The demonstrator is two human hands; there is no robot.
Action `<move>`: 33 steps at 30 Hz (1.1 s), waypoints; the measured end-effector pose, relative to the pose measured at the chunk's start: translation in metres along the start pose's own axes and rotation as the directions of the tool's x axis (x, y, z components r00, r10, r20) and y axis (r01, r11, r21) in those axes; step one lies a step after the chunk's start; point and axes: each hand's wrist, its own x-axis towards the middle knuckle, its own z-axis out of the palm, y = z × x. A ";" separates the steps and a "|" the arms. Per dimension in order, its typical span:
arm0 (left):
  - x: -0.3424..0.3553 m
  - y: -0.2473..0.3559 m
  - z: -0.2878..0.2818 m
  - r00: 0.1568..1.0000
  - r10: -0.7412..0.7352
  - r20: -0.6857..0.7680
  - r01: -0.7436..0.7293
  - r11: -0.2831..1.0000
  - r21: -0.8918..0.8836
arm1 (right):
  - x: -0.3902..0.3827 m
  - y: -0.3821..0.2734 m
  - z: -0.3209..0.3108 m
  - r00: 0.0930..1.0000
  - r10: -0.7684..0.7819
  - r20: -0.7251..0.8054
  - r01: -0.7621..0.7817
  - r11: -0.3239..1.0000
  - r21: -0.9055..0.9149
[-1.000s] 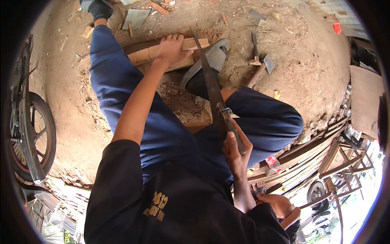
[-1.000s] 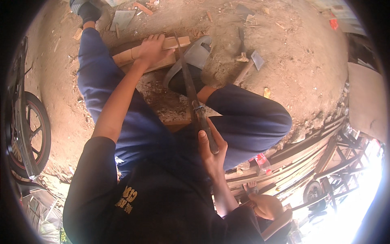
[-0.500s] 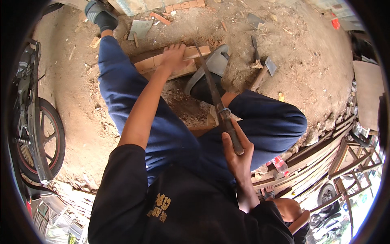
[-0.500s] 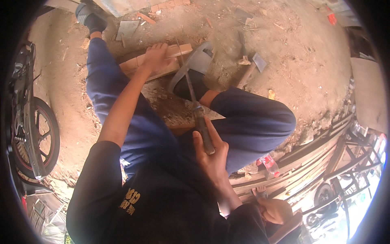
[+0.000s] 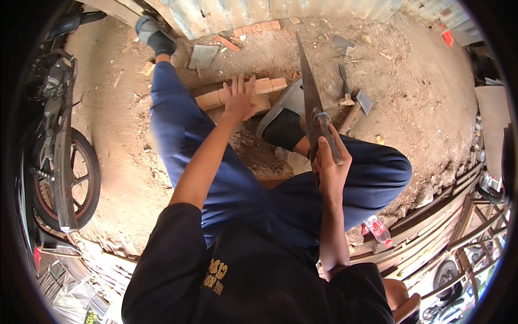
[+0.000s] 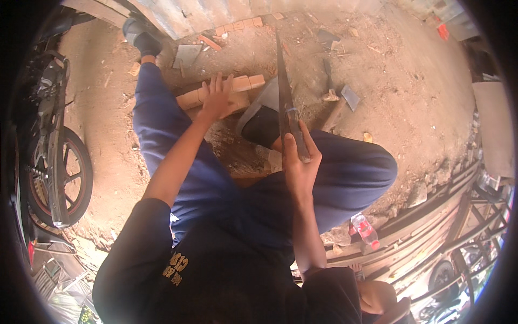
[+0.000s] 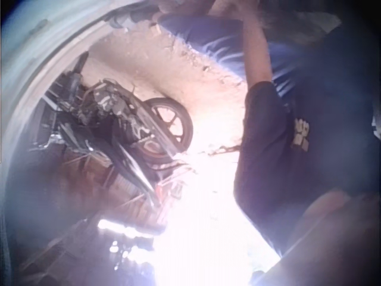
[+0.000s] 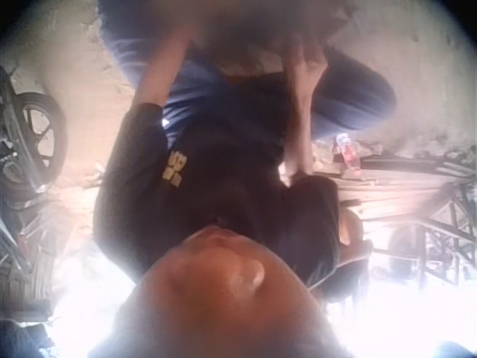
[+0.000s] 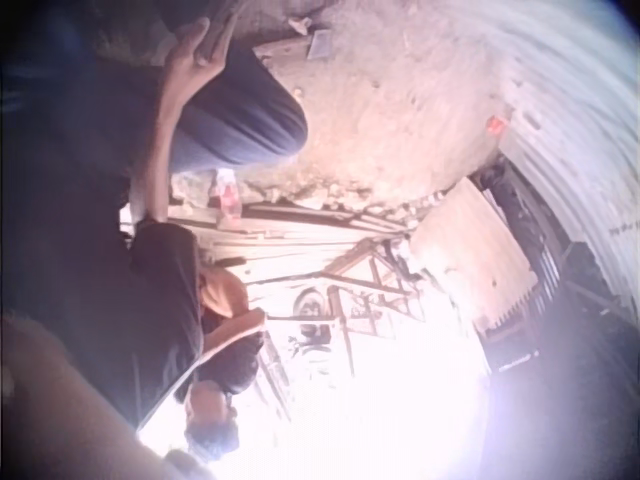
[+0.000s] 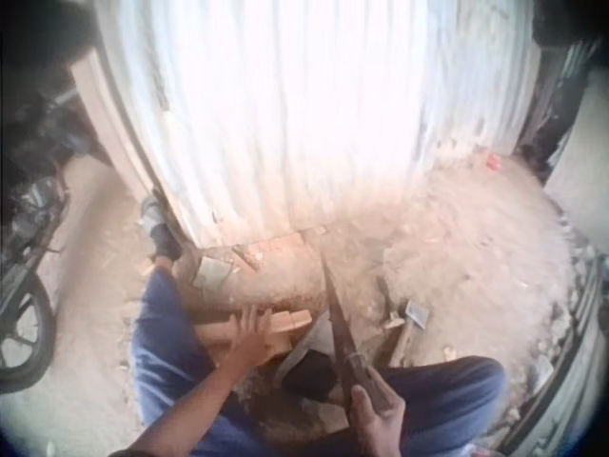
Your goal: The person sits on the ground and uses a knife to carve a small wooden block, repeatedly adjusting the wood and making cuts. The person occasionally repositions the wood and continues carving.
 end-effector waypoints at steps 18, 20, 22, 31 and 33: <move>-0.018 0.009 -0.043 0.967 -0.074 0.245 0.071 0.997 0.019 | -0.012 0.026 -0.027 0.991 0.064 0.114 -0.076 0.992 0.102; -0.019 0.010 -0.045 0.975 -0.059 0.214 0.052 0.998 0.036 | -0.012 0.025 -0.024 0.996 -0.004 0.092 -0.006 0.994 0.110; -0.021 0.011 -0.045 0.990 -0.031 0.141 0.020 0.997 0.077 | -0.014 0.022 -0.020 0.996 -0.019 0.086 0.006 0.990 0.143; -0.053 0.082 -0.042 0.963 0.214 -0.166 -0.257 0.914 -0.314 | -0.019 0.009 -0.018 0.996 0.034 0.087 -0.048 0.985 0.164; -0.062 0.099 -0.033 0.956 0.247 -0.161 -0.287 0.901 -0.326 | -0.018 0.008 -0.020 0.998 -0.011 0.068 0.002 0.991 0.131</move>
